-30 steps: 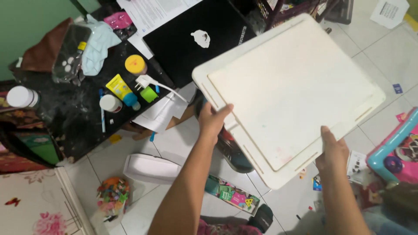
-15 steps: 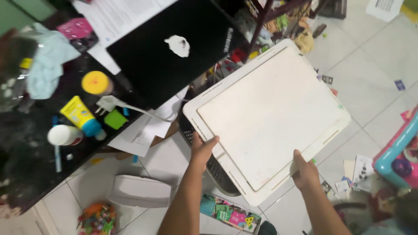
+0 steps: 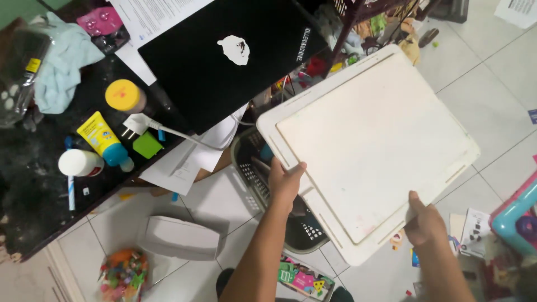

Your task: Picking up toys and cards from the floor and disassembling a small play table.

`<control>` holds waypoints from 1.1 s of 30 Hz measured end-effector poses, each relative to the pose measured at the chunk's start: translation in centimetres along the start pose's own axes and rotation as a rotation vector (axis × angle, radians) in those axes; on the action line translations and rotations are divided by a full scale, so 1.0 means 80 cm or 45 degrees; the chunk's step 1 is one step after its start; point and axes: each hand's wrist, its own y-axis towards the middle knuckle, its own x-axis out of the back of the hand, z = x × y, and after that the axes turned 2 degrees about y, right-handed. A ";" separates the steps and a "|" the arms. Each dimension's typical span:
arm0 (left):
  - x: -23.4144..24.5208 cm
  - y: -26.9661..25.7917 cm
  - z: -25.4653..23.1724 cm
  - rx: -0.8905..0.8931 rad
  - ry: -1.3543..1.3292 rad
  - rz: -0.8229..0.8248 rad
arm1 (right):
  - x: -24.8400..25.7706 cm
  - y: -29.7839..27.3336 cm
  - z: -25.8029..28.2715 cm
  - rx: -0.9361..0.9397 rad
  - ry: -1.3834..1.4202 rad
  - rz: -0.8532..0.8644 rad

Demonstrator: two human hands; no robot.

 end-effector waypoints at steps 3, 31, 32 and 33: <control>0.012 0.021 -0.006 -0.138 -0.065 0.032 | -0.008 -0.018 0.010 0.031 0.002 -0.026; 0.037 -0.059 0.044 -0.023 -0.178 0.099 | 0.018 -0.053 -0.060 0.130 0.184 -0.225; 0.042 -0.079 0.030 -0.101 -0.258 0.130 | 0.019 -0.069 -0.049 0.210 0.194 -0.173; 0.046 -0.101 0.015 -0.177 -0.340 0.161 | 0.022 -0.093 -0.038 0.292 0.203 -0.123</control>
